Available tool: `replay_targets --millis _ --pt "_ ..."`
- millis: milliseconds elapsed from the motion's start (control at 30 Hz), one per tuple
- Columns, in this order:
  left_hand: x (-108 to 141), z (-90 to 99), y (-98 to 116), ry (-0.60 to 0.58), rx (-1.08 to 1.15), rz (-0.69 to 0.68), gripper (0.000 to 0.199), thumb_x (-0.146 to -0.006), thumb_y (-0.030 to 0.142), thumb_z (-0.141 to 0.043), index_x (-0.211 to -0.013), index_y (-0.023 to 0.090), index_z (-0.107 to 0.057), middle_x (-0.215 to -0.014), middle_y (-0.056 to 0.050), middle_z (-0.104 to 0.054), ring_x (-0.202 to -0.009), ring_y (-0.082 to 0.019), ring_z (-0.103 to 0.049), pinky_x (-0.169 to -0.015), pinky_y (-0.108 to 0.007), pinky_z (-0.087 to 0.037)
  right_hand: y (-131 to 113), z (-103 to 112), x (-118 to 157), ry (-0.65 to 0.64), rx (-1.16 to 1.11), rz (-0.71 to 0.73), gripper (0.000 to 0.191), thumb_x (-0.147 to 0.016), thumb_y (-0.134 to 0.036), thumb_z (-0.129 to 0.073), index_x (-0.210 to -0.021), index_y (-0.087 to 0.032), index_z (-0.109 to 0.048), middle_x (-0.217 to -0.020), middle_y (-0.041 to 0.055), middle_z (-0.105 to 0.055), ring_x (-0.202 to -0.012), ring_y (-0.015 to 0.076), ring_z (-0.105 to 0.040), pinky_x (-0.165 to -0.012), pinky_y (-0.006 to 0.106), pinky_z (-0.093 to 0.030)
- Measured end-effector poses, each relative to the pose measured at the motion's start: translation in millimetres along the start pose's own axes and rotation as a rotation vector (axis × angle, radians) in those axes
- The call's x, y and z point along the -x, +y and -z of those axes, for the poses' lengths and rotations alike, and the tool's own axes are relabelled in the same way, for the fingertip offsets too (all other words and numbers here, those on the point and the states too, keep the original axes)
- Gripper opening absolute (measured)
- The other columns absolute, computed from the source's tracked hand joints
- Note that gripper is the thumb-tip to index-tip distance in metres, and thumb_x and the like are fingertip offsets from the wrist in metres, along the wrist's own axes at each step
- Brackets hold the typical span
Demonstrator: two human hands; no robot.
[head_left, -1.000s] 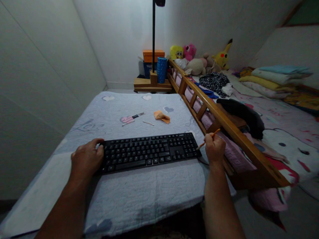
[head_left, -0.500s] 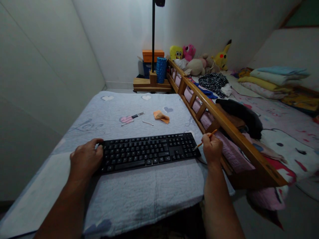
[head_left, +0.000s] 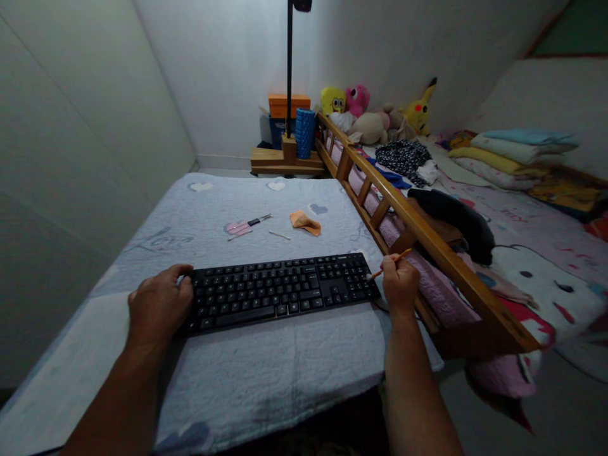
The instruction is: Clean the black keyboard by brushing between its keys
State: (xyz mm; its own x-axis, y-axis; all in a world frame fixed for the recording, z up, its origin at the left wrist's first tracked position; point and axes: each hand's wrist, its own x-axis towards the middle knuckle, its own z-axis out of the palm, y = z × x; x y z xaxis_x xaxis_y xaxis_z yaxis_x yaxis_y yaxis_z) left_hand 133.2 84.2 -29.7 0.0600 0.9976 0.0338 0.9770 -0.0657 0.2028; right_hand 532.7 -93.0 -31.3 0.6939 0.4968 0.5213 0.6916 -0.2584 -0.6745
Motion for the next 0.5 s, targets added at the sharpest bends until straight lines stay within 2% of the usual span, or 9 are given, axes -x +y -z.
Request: replay_targets --millis 100,267,500 --pt "-0.7 -1.7 -1.8 0.000 0.007 -0.003 0.049 -0.096 0.031 -0.033 -0.128 0.015 -0.067 -0.123 -0.019 -0.072 -0.120 -0.038 -0.063 -0.099 -0.052 -0.047 1.0 1.5 1.4 0.038 -0.006 -0.011 0.032 -0.087 -0.042 -0.048 -0.063 -0.023 -0.059 -0.057 0.0027 -0.060 -0.061 0.0224 -0.060 -0.063 0.033 -0.040" --pt "-1.7 -3.7 -2.9 -0.004 0.005 -0.012 0.049 -0.096 0.031 -0.033 -0.130 0.014 -0.066 -0.126 -0.020 -0.071 -0.121 -0.039 -0.062 -0.099 -0.053 -0.047 1.7 -1.6 1.9 -0.013 -0.056 -0.011 0.039 -0.092 -0.051 -0.049 -0.075 -0.021 -0.066 -0.058 0.0021 -0.062 -0.060 0.0224 -0.061 -0.066 0.033 -0.044" --pt "-1.2 -2.1 -3.6 -0.031 0.013 0.007 0.050 -0.097 0.032 -0.032 -0.130 0.016 -0.065 -0.130 -0.018 -0.070 -0.125 -0.038 -0.060 -0.101 -0.051 -0.046 -0.4 9.9 -0.3 -0.077 0.021 -0.038 0.035 -0.085 -0.048 -0.047 -0.066 -0.022 -0.061 -0.062 0.0067 -0.066 -0.066 0.0258 -0.065 -0.066 0.035 -0.043"
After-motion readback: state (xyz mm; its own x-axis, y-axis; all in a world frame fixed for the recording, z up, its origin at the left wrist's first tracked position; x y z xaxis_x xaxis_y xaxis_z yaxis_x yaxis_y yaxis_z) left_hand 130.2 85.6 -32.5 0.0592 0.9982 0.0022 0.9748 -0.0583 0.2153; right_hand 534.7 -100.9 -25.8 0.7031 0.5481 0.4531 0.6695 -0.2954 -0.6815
